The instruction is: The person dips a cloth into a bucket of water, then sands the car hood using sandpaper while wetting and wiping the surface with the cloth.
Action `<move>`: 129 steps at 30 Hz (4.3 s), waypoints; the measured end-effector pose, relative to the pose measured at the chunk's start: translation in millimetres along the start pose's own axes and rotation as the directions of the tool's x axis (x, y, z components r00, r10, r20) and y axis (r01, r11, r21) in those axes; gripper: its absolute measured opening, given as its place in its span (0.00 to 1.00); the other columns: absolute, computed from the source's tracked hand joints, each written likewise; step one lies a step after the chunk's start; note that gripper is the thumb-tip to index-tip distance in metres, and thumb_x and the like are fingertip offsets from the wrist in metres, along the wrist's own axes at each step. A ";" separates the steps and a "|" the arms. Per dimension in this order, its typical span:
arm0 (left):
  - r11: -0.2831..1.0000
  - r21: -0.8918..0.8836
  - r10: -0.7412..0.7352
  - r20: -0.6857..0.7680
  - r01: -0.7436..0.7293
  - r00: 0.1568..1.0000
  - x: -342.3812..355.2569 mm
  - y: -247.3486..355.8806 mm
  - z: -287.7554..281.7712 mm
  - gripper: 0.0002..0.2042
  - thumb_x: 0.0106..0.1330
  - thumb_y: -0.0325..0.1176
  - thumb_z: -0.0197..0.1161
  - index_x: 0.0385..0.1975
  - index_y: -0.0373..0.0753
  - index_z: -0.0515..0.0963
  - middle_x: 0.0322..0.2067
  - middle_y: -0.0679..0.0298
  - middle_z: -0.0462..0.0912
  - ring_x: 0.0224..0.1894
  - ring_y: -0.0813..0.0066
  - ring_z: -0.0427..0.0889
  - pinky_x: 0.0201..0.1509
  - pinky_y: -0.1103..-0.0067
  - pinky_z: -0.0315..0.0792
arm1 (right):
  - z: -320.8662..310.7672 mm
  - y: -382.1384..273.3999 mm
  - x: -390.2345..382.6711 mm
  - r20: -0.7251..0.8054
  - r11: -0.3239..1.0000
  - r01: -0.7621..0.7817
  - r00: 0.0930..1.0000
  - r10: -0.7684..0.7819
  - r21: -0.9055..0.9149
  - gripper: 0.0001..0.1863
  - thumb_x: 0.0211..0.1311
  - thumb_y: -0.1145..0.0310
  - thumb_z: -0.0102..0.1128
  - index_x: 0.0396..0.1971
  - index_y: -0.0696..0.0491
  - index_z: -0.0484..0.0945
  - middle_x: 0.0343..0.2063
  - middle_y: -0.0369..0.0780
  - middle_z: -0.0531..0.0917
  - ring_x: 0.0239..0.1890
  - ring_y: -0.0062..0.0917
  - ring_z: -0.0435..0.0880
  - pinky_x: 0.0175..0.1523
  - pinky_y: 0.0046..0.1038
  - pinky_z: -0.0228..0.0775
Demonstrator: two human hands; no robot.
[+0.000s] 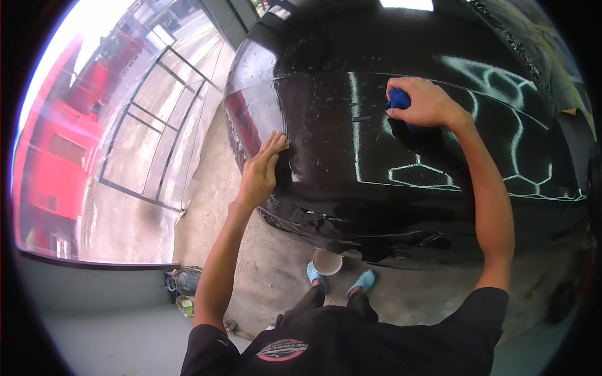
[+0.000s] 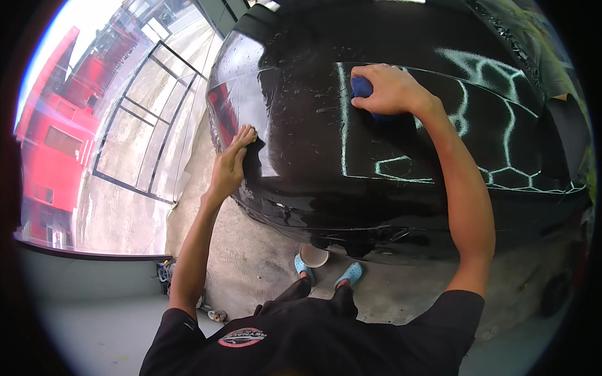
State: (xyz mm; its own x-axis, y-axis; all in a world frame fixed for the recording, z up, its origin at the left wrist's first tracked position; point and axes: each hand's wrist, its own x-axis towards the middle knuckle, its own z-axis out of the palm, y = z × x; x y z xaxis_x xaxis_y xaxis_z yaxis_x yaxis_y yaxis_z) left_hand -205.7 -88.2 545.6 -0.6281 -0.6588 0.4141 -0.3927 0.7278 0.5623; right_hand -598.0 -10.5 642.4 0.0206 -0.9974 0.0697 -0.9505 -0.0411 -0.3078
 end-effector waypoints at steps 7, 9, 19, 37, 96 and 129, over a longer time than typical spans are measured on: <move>0.989 0.141 -0.032 -0.027 0.036 0.999 77.0 -31.2 -9.2 0.17 0.77 0.26 0.47 0.61 0.34 0.75 0.67 0.48 0.72 0.74 0.52 0.63 0.77 0.65 0.61 | 11.5 -9.3 4.9 -0.219 0.990 0.143 0.966 -0.138 0.009 0.17 0.54 0.57 0.70 0.38 0.51 0.78 0.40 0.42 0.85 0.46 0.42 0.84 0.55 0.40 0.74; 0.984 0.180 0.008 -0.068 0.005 0.998 108.7 -52.8 -3.0 0.18 0.77 0.27 0.47 0.62 0.34 0.75 0.68 0.48 0.71 0.74 0.52 0.63 0.77 0.65 0.61 | 6.9 -13.9 8.6 -0.119 0.991 0.121 0.986 -0.114 0.055 0.17 0.54 0.57 0.71 0.39 0.50 0.78 0.40 0.42 0.85 0.48 0.41 0.84 0.55 0.40 0.74; 1.000 -0.010 0.017 -0.035 -0.017 0.999 12.2 -17.4 7.4 0.18 0.76 0.23 0.48 0.63 0.33 0.75 0.66 0.49 0.73 0.74 0.52 0.63 0.78 0.67 0.60 | 10.2 -0.4 -2.1 -0.143 0.997 0.063 0.987 -0.068 -0.040 0.17 0.55 0.56 0.69 0.38 0.50 0.78 0.40 0.42 0.85 0.49 0.41 0.83 0.56 0.40 0.74; 0.978 0.193 -0.048 -0.144 0.076 0.988 105.9 -79.4 -17.4 0.19 0.77 0.26 0.47 0.64 0.35 0.75 0.69 0.51 0.69 0.75 0.53 0.62 0.77 0.64 0.61 | 14.6 -12.5 9.0 -0.138 0.992 0.110 0.985 -0.101 0.060 0.17 0.55 0.55 0.70 0.39 0.50 0.78 0.40 0.42 0.85 0.50 0.40 0.83 0.56 0.40 0.74; 0.958 0.217 -0.127 -0.263 0.187 0.956 108.0 -132.6 -41.6 0.19 0.78 0.29 0.47 0.64 0.30 0.74 0.66 0.46 0.73 0.73 0.54 0.68 0.76 0.71 0.62 | 1.6 -22.5 20.6 0.056 0.998 0.048 0.997 -0.049 0.029 0.35 0.54 0.48 0.67 0.61 0.47 0.77 0.57 0.45 0.82 0.61 0.42 0.80 0.66 0.40 0.71; 0.994 0.109 0.010 -0.038 -0.006 0.999 85.9 -29.9 -4.3 0.18 0.76 0.23 0.48 0.61 0.32 0.76 0.65 0.47 0.74 0.73 0.55 0.66 0.76 0.68 0.63 | 4.3 -12.2 9.6 -0.071 0.998 0.057 0.996 -0.054 0.033 0.26 0.54 0.49 0.71 0.50 0.46 0.80 0.50 0.44 0.84 0.56 0.42 0.82 0.60 0.40 0.73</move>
State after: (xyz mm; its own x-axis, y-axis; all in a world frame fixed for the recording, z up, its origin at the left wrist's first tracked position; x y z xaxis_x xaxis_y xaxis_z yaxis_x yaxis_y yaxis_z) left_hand -245.1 -167.3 567.5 -0.6064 -0.6581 0.4464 -0.4600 0.7482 0.4781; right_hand -584.8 -19.9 642.7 0.0502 -0.9869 0.1535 -0.9370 -0.0998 -0.3348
